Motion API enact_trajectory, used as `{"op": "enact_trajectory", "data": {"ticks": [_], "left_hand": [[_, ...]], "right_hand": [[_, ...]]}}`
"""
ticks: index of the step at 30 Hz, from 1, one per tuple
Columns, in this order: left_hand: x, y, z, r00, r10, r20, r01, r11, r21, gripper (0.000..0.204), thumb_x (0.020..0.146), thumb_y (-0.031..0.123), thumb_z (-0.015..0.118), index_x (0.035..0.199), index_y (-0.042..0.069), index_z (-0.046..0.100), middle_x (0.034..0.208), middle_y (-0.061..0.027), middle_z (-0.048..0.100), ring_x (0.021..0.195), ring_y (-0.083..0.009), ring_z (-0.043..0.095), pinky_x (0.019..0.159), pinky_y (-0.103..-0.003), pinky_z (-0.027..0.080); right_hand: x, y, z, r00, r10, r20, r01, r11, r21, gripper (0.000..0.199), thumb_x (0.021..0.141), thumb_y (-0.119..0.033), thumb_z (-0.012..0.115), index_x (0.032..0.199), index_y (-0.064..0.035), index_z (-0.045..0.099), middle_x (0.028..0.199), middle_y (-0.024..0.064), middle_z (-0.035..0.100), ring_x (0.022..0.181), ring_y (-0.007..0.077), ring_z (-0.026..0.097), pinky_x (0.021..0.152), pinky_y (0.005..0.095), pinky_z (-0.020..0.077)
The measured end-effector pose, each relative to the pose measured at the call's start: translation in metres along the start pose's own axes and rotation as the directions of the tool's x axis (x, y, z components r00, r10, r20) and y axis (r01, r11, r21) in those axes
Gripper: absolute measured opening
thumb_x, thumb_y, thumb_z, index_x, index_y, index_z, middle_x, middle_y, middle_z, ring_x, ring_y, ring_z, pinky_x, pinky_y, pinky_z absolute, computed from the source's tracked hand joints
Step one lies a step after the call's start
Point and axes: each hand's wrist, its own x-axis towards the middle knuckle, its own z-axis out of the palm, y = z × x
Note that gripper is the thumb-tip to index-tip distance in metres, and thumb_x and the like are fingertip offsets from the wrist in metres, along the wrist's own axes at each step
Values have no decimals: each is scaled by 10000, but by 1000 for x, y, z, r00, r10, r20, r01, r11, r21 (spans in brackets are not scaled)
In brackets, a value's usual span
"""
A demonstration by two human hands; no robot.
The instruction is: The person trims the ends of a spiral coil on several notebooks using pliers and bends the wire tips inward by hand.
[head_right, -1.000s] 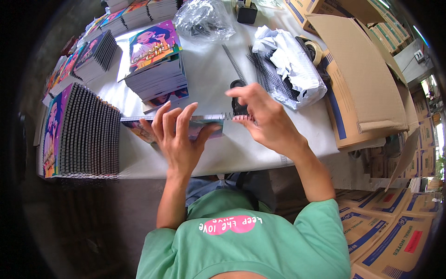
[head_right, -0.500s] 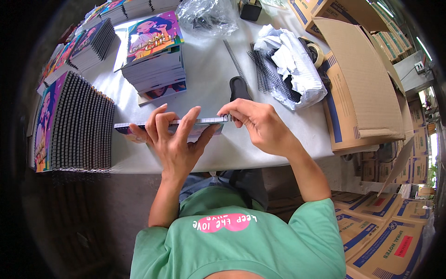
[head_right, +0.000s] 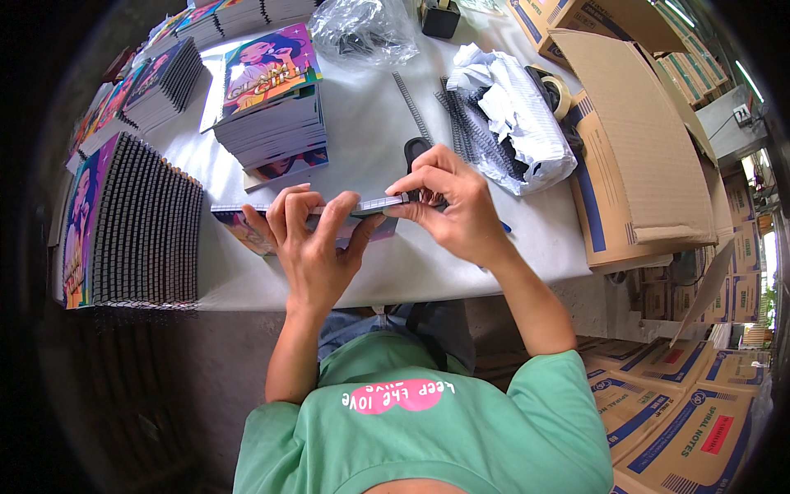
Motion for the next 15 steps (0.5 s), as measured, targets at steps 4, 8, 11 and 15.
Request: {"op": "enact_trajectory", "data": {"ticks": [4, 8, 11, 15], "left_hand": [[1, 4, -1, 1000, -20, 7, 20, 1000, 0, 275, 655, 326, 764, 871, 230, 623, 859, -14, 437, 1018, -208, 470, 1065, -568, -14], [4, 4, -1, 999, -23, 25, 23, 1000, 9, 286, 656, 335, 763, 888, 234, 629, 863, -13, 441, 1015, -211, 469, 1066, -567, -15], [6, 3, 1, 999, -29, 21, 29, 999, 24, 309, 654, 351, 765, 906, 230, 633, 866, -11, 447, 1015, -213, 469, 1065, -566, -13], [6, -2, 6, 1000, -28, 11, 28, 999, 20, 348, 645, 363, 770, 935, 221, 639, 868, -11, 458, 1038, -219, 469, 1066, -563, -20]], "right_hand": [[-9, 2, 10, 989, -120, -87, 101, 975, -196, 128, 753, -135, 721, 833, -65, 650, 805, 33, 519, 648, 152, 517, 618, 288, 391], [-11, 11, 8, 967, -255, -23, 223, 882, -415, 172, 802, -263, 670, 820, -95, 638, 807, 4, 542, 660, 150, 531, 712, 328, 348], [-7, 12, 6, 951, -309, 21, 271, 799, -536, 221, 805, -322, 653, 837, -104, 635, 812, -7, 559, 687, 143, 553, 731, 346, 345], [-1, -2, -2, 986, -155, 61, 166, 880, -444, 255, 778, -325, 682, 885, -99, 631, 838, -11, 583, 726, 164, 587, 738, 372, 380]]}}
